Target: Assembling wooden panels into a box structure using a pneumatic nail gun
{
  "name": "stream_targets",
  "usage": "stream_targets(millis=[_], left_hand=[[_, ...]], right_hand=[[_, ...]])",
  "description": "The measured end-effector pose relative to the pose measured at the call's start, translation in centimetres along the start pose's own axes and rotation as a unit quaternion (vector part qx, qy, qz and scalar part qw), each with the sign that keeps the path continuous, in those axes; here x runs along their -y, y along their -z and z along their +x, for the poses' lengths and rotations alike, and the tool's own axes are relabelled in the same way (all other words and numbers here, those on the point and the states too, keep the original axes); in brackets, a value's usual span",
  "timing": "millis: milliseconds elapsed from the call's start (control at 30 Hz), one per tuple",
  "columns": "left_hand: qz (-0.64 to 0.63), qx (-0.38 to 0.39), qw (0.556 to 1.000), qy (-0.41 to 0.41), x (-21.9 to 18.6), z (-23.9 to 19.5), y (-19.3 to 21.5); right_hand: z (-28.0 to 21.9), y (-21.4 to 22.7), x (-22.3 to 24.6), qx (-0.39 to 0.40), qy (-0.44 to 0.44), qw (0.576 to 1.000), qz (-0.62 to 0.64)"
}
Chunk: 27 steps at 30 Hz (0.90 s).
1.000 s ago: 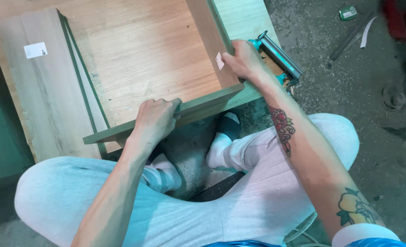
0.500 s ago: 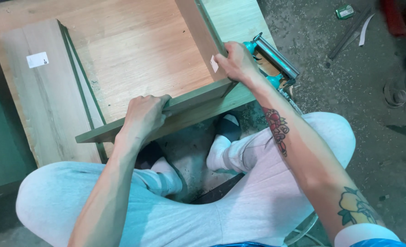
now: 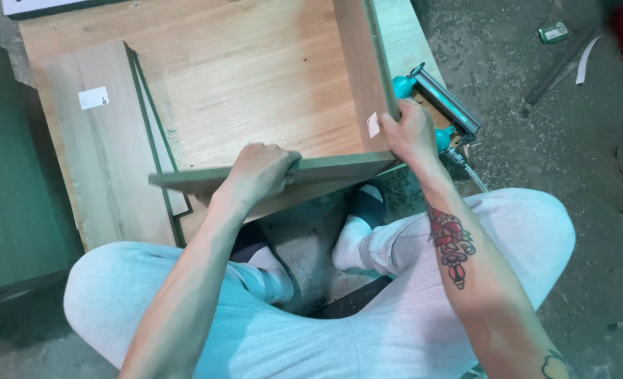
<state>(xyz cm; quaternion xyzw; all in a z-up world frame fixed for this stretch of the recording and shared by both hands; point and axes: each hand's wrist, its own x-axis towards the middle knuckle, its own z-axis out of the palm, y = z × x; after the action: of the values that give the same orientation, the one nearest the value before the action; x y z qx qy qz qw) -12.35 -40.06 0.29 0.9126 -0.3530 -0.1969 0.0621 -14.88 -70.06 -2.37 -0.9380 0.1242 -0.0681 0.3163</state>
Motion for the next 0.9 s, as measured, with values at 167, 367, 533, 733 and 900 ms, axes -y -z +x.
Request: stream_targets(millis=[167,367,533,733,900], left_hand=[[0.04,-0.054,0.998,-0.015,2.5,1.8,0.0],[0.044,-0.05,0.997,0.041,5.4,0.4,0.0],[0.08,-0.117,0.99,0.023,3.2,1.6,-1.9],[0.114,-0.311,0.938,-0.099,-4.7,8.4,-6.2],[0.128,-0.399,0.895,-0.152,-5.7,8.9,-6.0]], right_hand=[[-0.2,-0.2,1.6,-0.013,-0.016,0.999,0.031],[-0.2,-2.7,3.9,-0.026,-0.041,0.995,0.086],[0.3,-3.3,4.0,-0.05,-0.06,0.989,0.123],[0.3,-3.2,5.4,-0.088,-0.046,0.986,0.136],[0.1,-3.5,5.4,-0.123,-0.067,0.98,0.144]])
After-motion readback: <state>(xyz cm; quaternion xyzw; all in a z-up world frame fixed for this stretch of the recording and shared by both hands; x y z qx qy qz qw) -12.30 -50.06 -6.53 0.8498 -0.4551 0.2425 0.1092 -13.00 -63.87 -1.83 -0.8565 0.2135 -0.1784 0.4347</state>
